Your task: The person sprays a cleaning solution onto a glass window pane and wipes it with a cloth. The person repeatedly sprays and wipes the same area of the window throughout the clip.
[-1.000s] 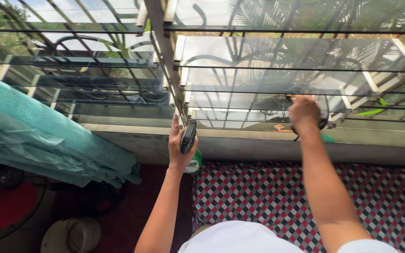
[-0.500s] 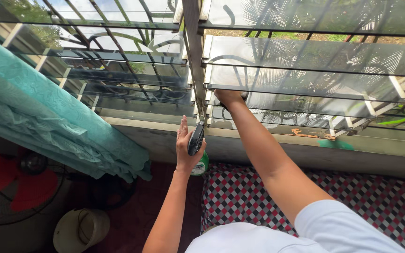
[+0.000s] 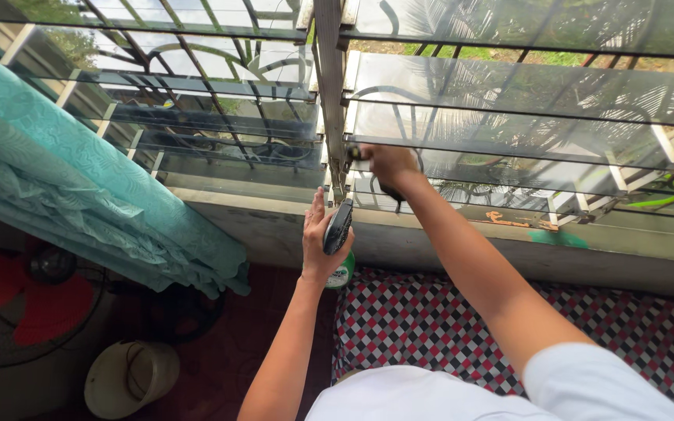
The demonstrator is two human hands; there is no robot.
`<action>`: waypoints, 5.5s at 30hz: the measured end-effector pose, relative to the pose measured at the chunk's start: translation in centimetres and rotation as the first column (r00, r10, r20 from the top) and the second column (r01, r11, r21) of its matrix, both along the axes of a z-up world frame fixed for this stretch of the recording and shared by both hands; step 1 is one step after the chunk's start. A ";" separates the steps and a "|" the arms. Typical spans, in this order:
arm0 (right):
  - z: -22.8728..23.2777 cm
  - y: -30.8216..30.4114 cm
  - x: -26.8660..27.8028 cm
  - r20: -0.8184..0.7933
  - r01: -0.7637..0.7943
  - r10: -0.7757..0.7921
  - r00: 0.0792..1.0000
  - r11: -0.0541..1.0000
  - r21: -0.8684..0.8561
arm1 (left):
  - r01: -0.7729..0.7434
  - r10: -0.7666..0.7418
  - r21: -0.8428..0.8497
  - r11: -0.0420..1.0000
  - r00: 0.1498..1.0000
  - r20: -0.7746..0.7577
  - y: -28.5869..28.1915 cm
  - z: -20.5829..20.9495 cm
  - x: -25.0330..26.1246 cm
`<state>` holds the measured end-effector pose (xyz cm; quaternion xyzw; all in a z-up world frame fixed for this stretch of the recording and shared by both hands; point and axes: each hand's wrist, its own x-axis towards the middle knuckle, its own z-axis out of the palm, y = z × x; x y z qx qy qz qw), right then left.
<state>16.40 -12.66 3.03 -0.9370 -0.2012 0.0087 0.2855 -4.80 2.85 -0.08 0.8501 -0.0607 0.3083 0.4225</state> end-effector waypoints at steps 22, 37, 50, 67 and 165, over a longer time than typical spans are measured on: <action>1.8 2.8 0.9 0.178 0.000 0.014 0.984 0.997 -0.079 | -0.007 0.008 -0.043 0.999 1.000 0.029 -2.7 0.9 0.8; -2.9 -37.3 1.8 0.204 0.344 -0.313 0.928 0.928 -0.141 | 0.128 -0.125 -0.045 0.991 0.991 0.050 -7.5 0.0 2.8; -1.6 -0.8 -3.9 0.271 0.172 -0.117 0.955 0.967 -0.188 | 0.096 -0.090 -0.076 0.992 0.993 0.076 -5.6 0.4 0.5; -0.3 -34.4 -4.8 0.485 0.622 -0.471 0.737 0.752 -0.216 | 0.186 -0.175 -0.101 0.977 0.979 0.102 -8.1 2.3 3.1; -3.9 -17.6 1.7 0.130 0.468 -0.452 0.882 0.816 -0.339 | 0.237 -0.232 -0.042 0.971 0.967 0.105 -8.9 3.4 4.0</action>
